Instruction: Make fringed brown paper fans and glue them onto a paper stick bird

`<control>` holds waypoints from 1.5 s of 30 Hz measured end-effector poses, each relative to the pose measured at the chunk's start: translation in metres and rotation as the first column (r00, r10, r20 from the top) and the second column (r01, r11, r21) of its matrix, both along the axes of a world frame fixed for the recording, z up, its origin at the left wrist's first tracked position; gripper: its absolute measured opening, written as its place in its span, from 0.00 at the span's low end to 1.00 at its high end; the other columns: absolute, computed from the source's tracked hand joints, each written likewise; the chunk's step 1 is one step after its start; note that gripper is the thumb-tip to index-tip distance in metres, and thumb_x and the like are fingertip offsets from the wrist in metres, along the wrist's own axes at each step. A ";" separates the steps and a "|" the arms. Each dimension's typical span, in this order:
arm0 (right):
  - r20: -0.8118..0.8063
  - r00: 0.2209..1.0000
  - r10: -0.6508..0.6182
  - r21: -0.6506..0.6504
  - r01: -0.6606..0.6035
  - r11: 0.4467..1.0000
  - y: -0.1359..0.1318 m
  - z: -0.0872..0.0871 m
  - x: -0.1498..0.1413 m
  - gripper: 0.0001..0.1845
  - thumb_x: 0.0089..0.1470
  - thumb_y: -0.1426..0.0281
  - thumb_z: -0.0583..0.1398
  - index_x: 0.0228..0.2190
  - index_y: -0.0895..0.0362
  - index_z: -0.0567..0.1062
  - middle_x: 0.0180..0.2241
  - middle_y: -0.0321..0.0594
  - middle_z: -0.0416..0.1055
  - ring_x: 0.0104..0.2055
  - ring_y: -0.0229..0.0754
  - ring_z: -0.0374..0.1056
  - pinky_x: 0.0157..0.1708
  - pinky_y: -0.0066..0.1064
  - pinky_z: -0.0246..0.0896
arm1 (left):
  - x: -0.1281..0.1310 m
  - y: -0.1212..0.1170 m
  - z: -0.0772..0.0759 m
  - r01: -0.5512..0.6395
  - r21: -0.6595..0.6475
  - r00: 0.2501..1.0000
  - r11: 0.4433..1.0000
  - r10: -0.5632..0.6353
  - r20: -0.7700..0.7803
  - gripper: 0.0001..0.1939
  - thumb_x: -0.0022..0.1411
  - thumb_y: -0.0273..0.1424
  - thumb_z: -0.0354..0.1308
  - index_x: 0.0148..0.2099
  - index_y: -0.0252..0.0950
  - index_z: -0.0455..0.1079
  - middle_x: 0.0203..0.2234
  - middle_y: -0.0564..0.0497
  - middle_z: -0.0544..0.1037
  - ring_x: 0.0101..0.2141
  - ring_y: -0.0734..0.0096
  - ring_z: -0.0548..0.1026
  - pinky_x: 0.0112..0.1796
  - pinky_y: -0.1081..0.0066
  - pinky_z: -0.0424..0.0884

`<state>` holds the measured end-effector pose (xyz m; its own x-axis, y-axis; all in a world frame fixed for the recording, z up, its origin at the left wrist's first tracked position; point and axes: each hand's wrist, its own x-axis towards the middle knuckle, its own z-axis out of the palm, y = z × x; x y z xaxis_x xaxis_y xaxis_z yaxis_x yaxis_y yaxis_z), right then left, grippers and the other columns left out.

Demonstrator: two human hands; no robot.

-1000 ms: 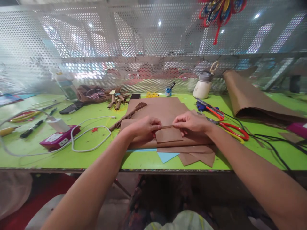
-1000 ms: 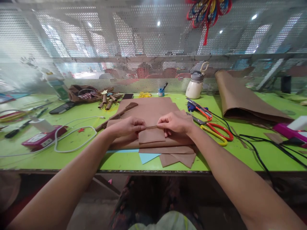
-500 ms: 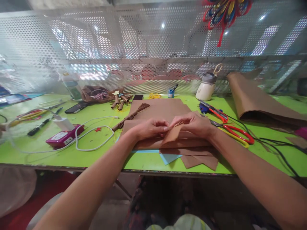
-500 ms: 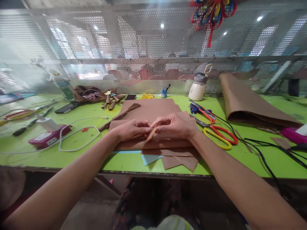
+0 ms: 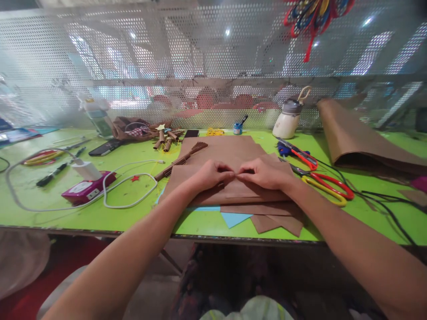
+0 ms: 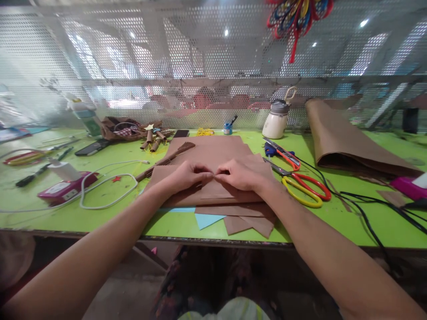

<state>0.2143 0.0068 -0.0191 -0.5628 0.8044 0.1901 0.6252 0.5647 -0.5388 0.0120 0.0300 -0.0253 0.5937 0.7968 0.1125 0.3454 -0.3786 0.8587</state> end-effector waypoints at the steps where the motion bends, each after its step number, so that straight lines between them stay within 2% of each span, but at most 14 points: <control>1: 0.006 1.000 0.005 -0.004 -0.004 1.000 0.001 -0.002 -0.002 0.13 0.52 0.64 0.55 0.31 0.59 0.76 0.28 0.37 0.74 0.30 0.39 0.64 0.31 0.28 0.57 | 0.000 0.000 0.000 0.006 0.081 0.997 0.997 0.000 -0.080 0.16 0.53 0.40 0.57 0.32 0.30 0.73 0.20 0.53 0.72 0.22 0.77 0.66 0.25 0.76 0.61; 5: 0.025 1.000 -0.017 0.017 0.016 1.000 0.003 -0.011 -0.008 0.13 0.52 0.65 0.55 0.30 0.60 0.77 0.27 0.39 0.73 0.29 0.38 0.64 0.31 0.28 0.57 | 0.001 0.001 -0.004 0.077 0.251 0.978 0.965 -0.025 -0.206 0.14 0.53 0.37 0.56 0.33 0.31 0.75 0.23 0.53 0.74 0.26 0.75 0.68 0.27 0.77 0.61; 11: 0.088 0.996 -0.007 0.228 -0.014 0.974 0.006 -0.022 -0.008 0.09 0.51 0.71 0.58 0.26 0.62 0.77 0.27 0.42 0.69 0.30 0.38 0.63 0.32 0.28 0.56 | 0.004 0.005 -0.012 0.163 0.463 0.928 0.872 0.024 -0.372 0.08 0.53 0.30 0.57 0.34 0.34 0.76 0.25 0.51 0.75 0.27 0.74 0.69 0.30 0.77 0.62; 15: 0.168 0.986 0.018 0.217 -0.055 0.975 0.007 -0.022 -0.003 0.09 0.51 0.73 0.57 0.29 0.60 0.78 0.27 0.40 0.70 0.30 0.37 0.63 0.32 0.27 0.55 | 0.007 0.001 -0.010 0.219 0.546 0.908 0.809 0.036 -0.418 0.08 0.54 0.28 0.56 0.34 0.33 0.76 0.25 0.49 0.75 0.27 0.73 0.69 0.31 0.76 0.62; 19: 0.214 0.975 0.058 0.217 -0.106 0.971 0.007 -0.018 0.002 0.10 0.52 0.73 0.56 0.30 0.59 0.78 0.28 0.40 0.70 0.31 0.37 0.64 0.33 0.27 0.56 | 0.007 -0.001 -0.007 0.254 0.555 0.899 0.792 0.018 -0.438 0.09 0.56 0.27 0.55 0.34 0.32 0.76 0.26 0.48 0.75 0.28 0.74 0.69 0.32 0.76 0.63; 25: 0.205 0.978 0.038 0.212 -0.082 0.974 0.006 -0.017 0.003 0.10 0.51 0.75 0.56 0.29 0.58 0.78 0.27 0.39 0.70 0.30 0.37 0.63 0.31 0.26 0.55 | 0.004 0.001 -0.008 0.258 0.541 0.903 0.800 0.000 -0.430 0.09 0.56 0.28 0.55 0.37 0.34 0.75 0.28 0.49 0.75 0.29 0.74 0.70 0.32 0.77 0.63; 35: 0.367 0.930 0.021 0.308 -0.143 0.941 -0.002 -0.011 0.000 0.10 0.52 0.76 0.55 0.26 0.60 0.76 0.28 0.42 0.71 0.31 0.39 0.64 0.33 0.28 0.54 | 0.005 -0.005 -0.005 0.321 0.610 0.868 0.725 0.034 -0.496 0.12 0.59 0.27 0.50 0.32 0.33 0.75 0.25 0.48 0.72 0.26 0.74 0.68 0.30 0.75 0.62; 45: 0.475 0.878 -0.055 0.290 -0.097 0.952 -0.007 -0.005 0.007 0.10 0.53 0.72 0.55 0.25 0.58 0.75 0.28 0.43 0.72 0.32 0.41 0.65 0.31 0.29 0.52 | 0.004 -0.007 0.001 0.382 0.588 0.834 0.713 0.008 -0.552 0.13 0.60 0.26 0.47 0.28 0.32 0.71 0.25 0.48 0.70 0.26 0.75 0.67 0.31 0.75 0.63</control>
